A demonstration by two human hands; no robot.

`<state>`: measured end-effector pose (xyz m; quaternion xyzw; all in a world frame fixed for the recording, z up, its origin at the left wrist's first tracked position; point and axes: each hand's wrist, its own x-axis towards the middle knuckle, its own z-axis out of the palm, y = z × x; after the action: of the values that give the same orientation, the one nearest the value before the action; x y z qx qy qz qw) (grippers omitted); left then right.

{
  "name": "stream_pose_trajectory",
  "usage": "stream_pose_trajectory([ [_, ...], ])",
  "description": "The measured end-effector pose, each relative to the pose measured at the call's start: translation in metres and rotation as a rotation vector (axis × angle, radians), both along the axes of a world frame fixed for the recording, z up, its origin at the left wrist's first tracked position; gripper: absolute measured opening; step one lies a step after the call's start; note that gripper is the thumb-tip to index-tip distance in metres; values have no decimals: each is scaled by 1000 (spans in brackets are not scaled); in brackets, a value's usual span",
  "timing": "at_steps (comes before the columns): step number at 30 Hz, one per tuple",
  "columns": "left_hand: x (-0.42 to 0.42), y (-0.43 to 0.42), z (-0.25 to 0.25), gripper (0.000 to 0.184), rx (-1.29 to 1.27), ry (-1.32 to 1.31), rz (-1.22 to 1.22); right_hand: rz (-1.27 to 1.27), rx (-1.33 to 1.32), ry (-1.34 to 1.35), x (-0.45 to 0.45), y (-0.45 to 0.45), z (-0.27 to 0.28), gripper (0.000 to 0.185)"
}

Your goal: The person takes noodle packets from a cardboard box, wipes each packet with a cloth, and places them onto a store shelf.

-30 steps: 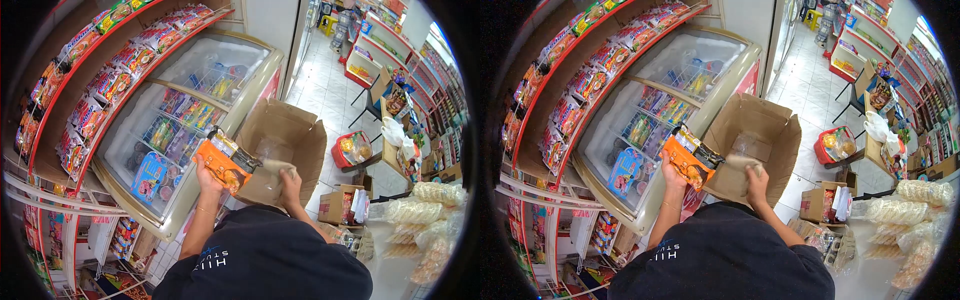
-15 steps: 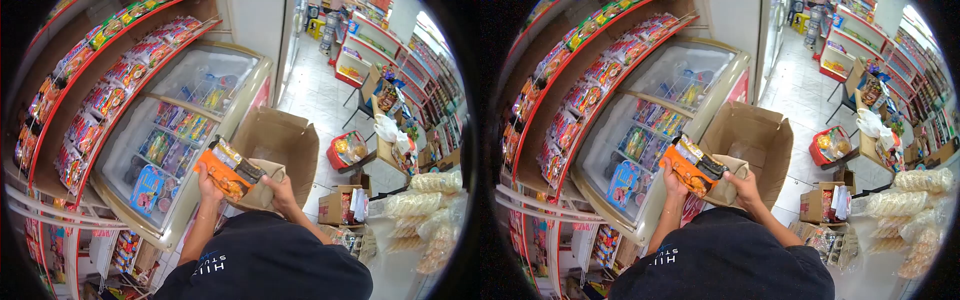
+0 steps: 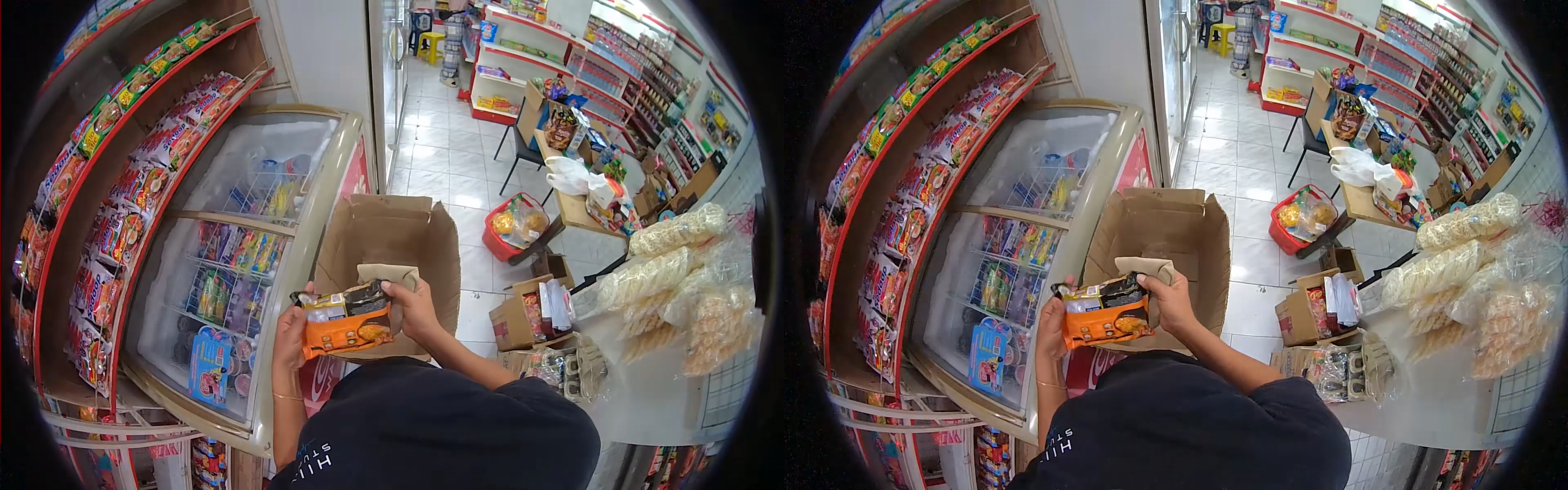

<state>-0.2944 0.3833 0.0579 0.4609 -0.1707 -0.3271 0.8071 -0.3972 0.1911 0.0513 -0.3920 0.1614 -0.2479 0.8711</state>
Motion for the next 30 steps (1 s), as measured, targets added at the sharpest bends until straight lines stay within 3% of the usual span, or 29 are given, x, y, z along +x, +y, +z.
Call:
stream_pose_trajectory([
  [2,-5,-10,9,52,63,-47,-74,-22,-17,-22,1,5,6,19],
  [7,-12,-15,5,58,-109,40,-52,-54,-201,-11,-3,-1,32,14],
  [12,-20,-23,17,55,-251,12,-99,-124,-158,-33,5,-8,42,12],
  [18,-26,-22,26,53,-166,160,-29,-292,-313,-43,16,-23,37,20],
  [20,-28,-25,24,53,-149,176,3,-368,-930,-53,13,-12,54,34],
  [22,-30,-27,26,54,-97,205,18,-220,-1639,-11,11,7,65,49],
  [24,-32,-30,28,54,-146,284,44,2,-1927,-105,11,36,62,44],
  [28,-26,-15,17,56,-180,274,54,-61,-1905,-144,24,28,39,39],
  [30,-29,-11,23,56,-232,257,147,-134,-1833,-11,26,13,27,37],
])
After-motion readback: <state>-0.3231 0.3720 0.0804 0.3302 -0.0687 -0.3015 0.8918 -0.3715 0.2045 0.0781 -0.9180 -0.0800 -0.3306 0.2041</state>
